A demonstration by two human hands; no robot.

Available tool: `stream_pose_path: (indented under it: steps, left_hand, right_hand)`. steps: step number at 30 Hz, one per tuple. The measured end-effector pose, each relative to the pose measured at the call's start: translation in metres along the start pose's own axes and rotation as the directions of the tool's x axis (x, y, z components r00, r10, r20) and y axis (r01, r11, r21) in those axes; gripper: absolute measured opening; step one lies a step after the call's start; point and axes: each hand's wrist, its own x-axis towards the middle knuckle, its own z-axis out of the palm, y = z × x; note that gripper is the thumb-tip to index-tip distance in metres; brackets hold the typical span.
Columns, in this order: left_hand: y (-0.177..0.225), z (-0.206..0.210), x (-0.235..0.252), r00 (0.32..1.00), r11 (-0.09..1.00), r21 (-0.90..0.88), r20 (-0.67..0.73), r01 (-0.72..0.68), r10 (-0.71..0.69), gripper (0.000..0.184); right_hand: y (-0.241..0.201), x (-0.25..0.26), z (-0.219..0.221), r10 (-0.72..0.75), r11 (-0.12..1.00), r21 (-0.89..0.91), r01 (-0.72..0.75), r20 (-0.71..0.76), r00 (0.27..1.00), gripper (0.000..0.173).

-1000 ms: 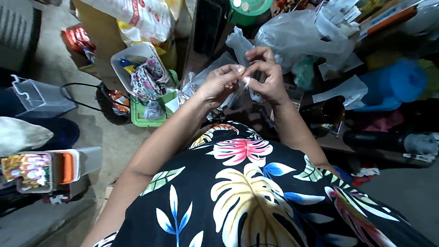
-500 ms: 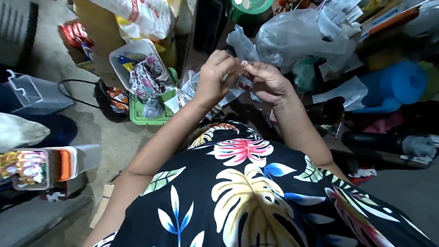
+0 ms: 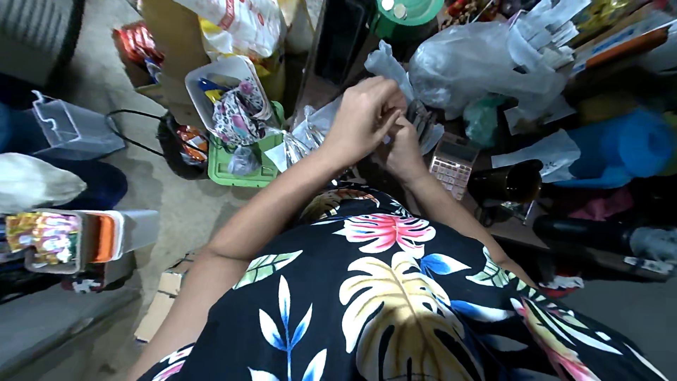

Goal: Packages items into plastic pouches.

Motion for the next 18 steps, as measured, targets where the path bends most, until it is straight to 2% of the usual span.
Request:
stream_pose_path:
  steps: [2, 4, 8, 12, 14, 18]
  left_hand:
    - [-0.008, -0.008, -0.001, 0.999, 0.998, 0.041, 0.011, 0.039, -0.039, 0.01]
    - [-0.021, -0.022, -0.007, 0.988, 0.988, 0.017, -0.002, 0.156, -0.156, 0.016]
    - [-0.039, -0.023, -0.022, 0.894, 0.889, -0.101, 0.088, 0.447, -0.44, 0.028]
    - [-0.039, -0.013, -0.02, 0.822, 0.795, -0.218, 0.23, 0.565, -0.521, 0.032]
    - [-0.034, -0.013, -0.014, 0.791, 0.709, -0.351, 0.277, 0.612, -0.546, 0.022]
    - [-0.028, -0.011, -0.005, 0.734, 0.447, -0.601, 0.401, 0.662, -0.548, 0.01]
  right_hand:
    - [0.011, -0.001, 0.001, 0.001, 1.0, -0.028, -0.001, 0.001, 1.0, 0.017]
    - [0.018, 0.003, -0.005, -0.089, 0.994, -0.064, 0.086, -0.036, 0.995, 0.015]
    - [0.012, 0.006, -0.014, -0.33, 0.921, -0.231, 0.313, -0.043, 0.943, 0.014]
    - [0.012, 0.011, -0.012, -0.498, 0.83, -0.305, 0.467, -0.03, 0.867, 0.014]
    - [0.015, 0.011, -0.013, -0.553, 0.796, -0.31, 0.519, -0.024, 0.833, 0.013]
    - [0.023, 0.01, -0.019, -0.658, 0.685, -0.441, 0.58, -0.032, 0.753, 0.01]
